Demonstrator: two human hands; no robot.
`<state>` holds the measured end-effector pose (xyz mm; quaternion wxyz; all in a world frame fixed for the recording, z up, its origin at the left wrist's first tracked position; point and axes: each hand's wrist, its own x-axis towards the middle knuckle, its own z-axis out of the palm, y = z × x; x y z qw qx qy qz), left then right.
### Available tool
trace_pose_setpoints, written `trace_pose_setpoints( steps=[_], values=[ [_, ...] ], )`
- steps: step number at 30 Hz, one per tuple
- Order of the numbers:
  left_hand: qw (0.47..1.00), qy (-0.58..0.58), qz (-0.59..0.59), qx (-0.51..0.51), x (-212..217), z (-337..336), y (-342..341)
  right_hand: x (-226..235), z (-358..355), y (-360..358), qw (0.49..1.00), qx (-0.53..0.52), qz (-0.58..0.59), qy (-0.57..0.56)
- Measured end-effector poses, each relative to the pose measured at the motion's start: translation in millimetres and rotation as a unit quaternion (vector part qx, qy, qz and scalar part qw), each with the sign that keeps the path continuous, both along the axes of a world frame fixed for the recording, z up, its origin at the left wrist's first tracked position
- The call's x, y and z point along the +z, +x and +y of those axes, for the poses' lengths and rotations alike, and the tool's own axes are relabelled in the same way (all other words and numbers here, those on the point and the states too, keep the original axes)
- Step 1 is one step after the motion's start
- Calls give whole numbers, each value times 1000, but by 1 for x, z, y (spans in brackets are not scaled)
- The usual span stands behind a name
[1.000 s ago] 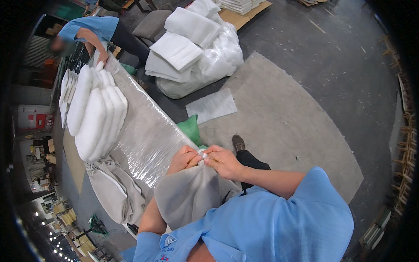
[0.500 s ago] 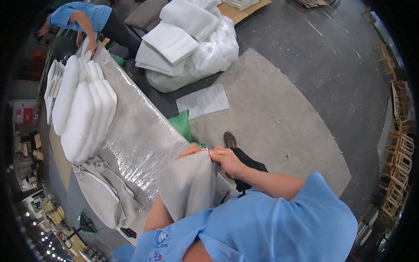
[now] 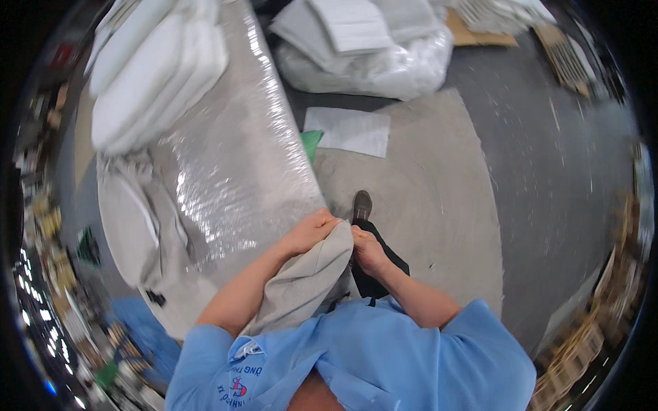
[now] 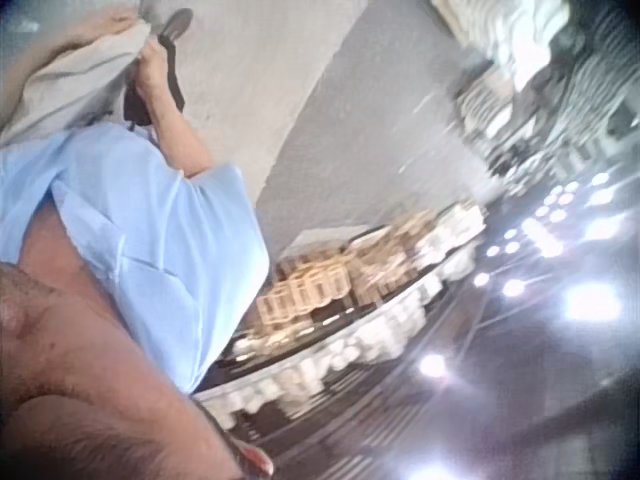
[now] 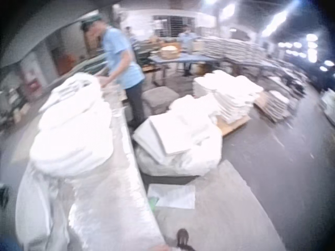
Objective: The person repeatedly picks up white foam cushions and gray fabric covers, inserts the foam into the covers, and places the finished cushions on a nearby stack. The process is repeated multiple times in a warehouse setting.
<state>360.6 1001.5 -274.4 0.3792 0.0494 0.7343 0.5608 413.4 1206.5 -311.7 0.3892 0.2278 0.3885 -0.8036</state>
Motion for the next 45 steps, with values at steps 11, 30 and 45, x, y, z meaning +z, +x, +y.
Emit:
trace_pose_setpoints(
  steps=[11, 30, 45],
  values=[
    [964, -148, -66, 212, 43, -66, 161, 21, 30, 10, 997, 74, 22, 2],
    [864, -244, -37, 439, 8, -89, 318, 252, -24, 1, 355, 524, 731, 254],
    [540, 94, 13, 836, 56, -48, 402, 256, -107, 17, 520, 520, 611, 293]
  ],
)
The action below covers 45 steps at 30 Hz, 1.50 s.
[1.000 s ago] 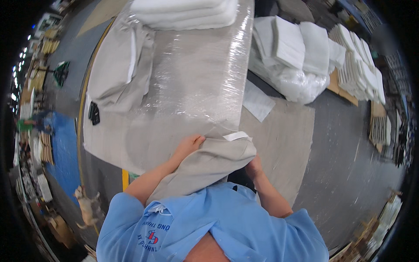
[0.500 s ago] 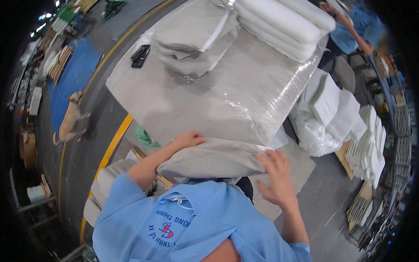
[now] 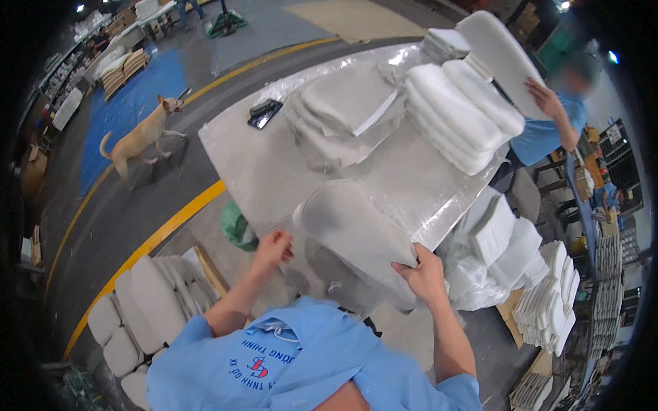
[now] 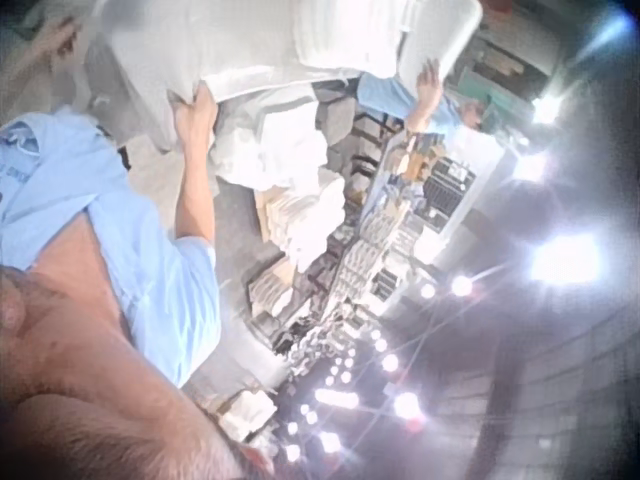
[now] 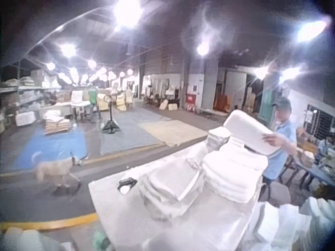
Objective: The person repeatedly picks up white foam cushions and gray fabric covers, inserts the foam into the covers, and places the finished cushions on a nearby stack. The process is repeated multiple times in a warehouse setting.
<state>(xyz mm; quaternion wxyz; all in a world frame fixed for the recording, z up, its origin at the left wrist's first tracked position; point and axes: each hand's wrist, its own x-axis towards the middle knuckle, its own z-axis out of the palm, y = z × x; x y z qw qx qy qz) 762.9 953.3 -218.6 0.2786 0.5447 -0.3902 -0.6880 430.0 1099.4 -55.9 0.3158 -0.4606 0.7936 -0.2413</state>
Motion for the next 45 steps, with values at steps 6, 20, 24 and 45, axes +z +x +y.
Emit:
trace_pose_setpoints(
  steps=[6, 20, 24, 45],
  values=[
    [968, -147, 106, -176, 39, 15, -108, -10, 19, -1, 942, -200, -204, -176],
    [874, -136, 38, -465, 63, -64, -214, -51, 73, 105, 854, -172, -464, -159],
    [773, 7, -63, -631, 29, -35, -195, -58, 104, 89, 919, 105, -379, 18],
    [780, -9, -53, -623, 27, 20, -199, -75, 99, -32, 996, 11, -23, -88]
  ],
)
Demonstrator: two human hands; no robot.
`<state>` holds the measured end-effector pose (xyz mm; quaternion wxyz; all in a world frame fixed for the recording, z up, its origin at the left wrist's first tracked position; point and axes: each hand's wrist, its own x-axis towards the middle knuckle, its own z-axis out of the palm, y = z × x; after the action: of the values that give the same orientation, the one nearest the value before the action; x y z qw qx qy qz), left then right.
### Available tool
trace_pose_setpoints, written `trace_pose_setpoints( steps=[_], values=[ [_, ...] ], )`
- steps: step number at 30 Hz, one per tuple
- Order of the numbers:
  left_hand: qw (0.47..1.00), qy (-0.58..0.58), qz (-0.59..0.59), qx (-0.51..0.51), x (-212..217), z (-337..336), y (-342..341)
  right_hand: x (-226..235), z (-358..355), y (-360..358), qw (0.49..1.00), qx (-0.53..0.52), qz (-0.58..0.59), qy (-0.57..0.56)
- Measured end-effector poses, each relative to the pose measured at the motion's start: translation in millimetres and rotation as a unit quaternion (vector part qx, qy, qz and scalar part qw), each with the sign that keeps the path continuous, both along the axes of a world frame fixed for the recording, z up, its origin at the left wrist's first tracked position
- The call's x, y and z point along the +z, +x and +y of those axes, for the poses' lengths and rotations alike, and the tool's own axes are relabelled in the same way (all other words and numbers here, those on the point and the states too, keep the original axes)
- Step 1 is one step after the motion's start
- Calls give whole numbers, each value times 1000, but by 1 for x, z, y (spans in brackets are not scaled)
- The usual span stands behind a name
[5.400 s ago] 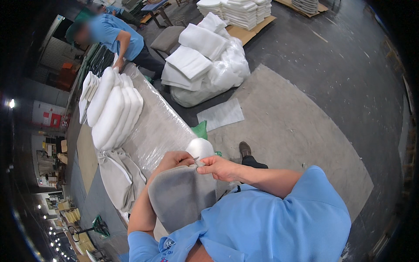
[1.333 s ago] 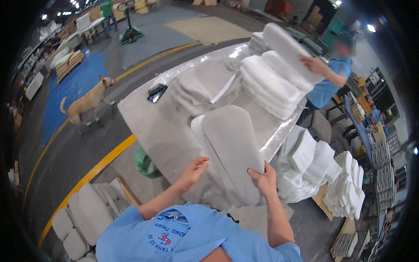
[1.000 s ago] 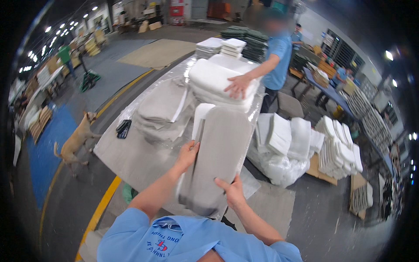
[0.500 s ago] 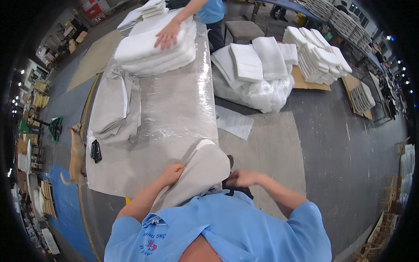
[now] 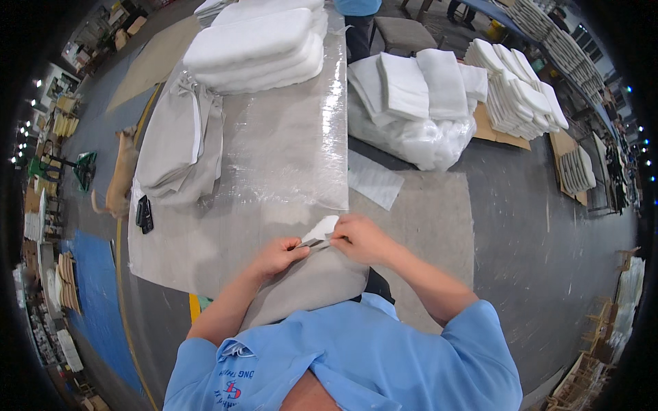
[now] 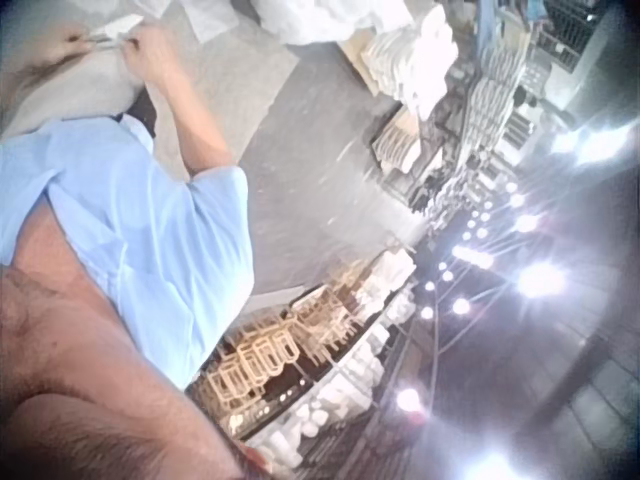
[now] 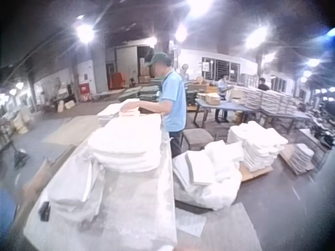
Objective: The person repeatedly picks up white foam cushions and gray fabric covers, inserts the foam into the covers, and places the finished cushions on a nearby stack. The process is repeated multiple times in a warehouse setting.
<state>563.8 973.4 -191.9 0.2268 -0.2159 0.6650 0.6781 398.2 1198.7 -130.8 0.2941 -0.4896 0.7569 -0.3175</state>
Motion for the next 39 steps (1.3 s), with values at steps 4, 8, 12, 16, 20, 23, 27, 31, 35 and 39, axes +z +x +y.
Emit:
trace_pose_setpoints(
  steps=[4, 8, 12, 16, 20, 23, 27, 31, 35, 39],
  values=[
    [940, -287, 170, 75, -8, 30, 11, -10, 12, 7, 997, -45, -35, -50],
    [830, -437, 340, 65, 4, 47, 16, -20, -8, -20, 979, -75, -185, 44],
    [795, -471, 380, 40, 11, 45, 18, -22, -49, -35, 977, 44, -119, 173],
    [784, -477, 394, 37, 12, 43, 21, -24, -73, -41, 959, 143, -6, 246],
    [788, -468, 397, 37, 11, 42, 25, -28, -75, -44, 963, 176, -35, 201],
    [789, -466, 398, 35, 8, 43, 24, -34, -74, -44, 956, 164, -129, 207],
    [797, -465, 384, 43, 5, 43, 26, -35, -72, -43, 942, 124, -201, 239],
    [888, -382, 250, 49, 0, 38, 14, -50, -56, -35, 967, 14, -208, 144],
    [992, -121, 11, -16, -16, 3, -12, -63, -64, -32, 988, 18, -102, 117],
    [959, -245, 56, -130, -33, -6, -29, -74, -81, -45, 988, 57, -42, 134]
  ],
)
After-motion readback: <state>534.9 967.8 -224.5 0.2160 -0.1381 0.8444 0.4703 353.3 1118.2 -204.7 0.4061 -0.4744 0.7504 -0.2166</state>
